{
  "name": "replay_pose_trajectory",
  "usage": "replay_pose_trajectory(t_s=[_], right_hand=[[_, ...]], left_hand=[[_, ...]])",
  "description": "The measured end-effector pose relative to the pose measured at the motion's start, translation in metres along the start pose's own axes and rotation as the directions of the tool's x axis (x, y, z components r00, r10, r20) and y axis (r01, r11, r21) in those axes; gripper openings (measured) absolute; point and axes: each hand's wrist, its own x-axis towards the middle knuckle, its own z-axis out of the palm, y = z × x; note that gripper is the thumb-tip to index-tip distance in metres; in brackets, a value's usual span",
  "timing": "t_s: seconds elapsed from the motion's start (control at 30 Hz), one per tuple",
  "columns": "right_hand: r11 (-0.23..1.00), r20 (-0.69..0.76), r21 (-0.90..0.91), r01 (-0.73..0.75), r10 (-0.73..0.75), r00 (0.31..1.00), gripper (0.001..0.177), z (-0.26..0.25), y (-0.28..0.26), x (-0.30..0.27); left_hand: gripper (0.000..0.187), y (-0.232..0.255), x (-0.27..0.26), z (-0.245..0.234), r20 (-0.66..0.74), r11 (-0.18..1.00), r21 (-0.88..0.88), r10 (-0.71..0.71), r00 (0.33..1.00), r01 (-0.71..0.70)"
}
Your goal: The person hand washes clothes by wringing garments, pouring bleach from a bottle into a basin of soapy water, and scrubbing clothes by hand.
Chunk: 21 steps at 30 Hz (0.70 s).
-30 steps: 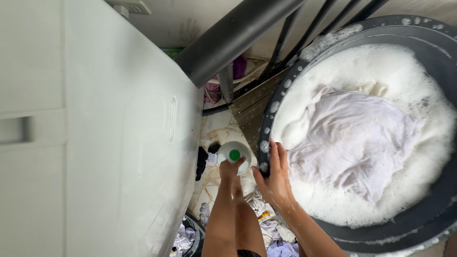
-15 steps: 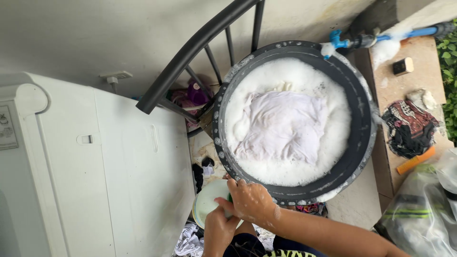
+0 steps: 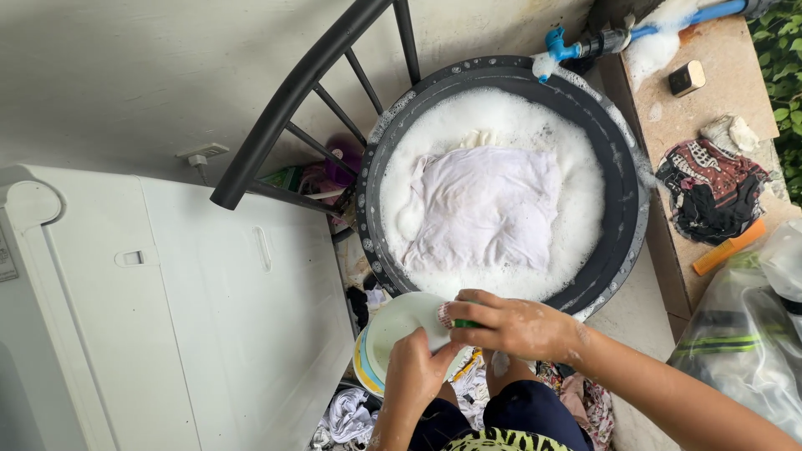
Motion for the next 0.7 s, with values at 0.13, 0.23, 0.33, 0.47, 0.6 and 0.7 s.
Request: replay_pose_trajectory(t_s=[0.13,0.23,0.33,0.47,0.6,0.7], right_hand=[[0.575,-0.095,0.713,-0.401,0.647,0.757,0.034,0.061,0.031,-0.031],[-0.175,0.182,0.982,-0.065,0.816,0.548,0.036,0.136,0.071,-0.030],[-0.354,0.228,0.921,0.166,0.831,0.507,0.035,0.178,0.074,-0.021],[-0.314,0.227,0.939,0.141,0.873,0.433,0.035,0.161,0.055,-0.026],[-0.295,0.203,0.934,0.203,0.903,0.378,0.033,0.126,0.056,-0.052],[-0.266,0.178,0.953,0.149,0.882,0.437,0.030,0.108,0.056,-0.063]], left_hand=[[0.050,0.001,0.006,-0.004,0.044,0.992,0.078,-0.107,0.993,0.103],[0.055,0.005,0.009,0.002,0.042,0.993,0.120,-0.010,0.999,0.004],[0.053,0.007,0.015,0.002,0.113,0.986,0.102,-0.143,0.983,0.131],[0.044,0.007,0.024,-0.001,0.147,0.999,-0.025,-0.021,0.989,0.025],[0.040,0.007,0.038,-0.003,0.195,0.999,-0.012,0.036,0.980,-0.034],[0.047,0.008,0.045,0.008,0.216,0.996,0.086,-0.031,0.976,0.012]])
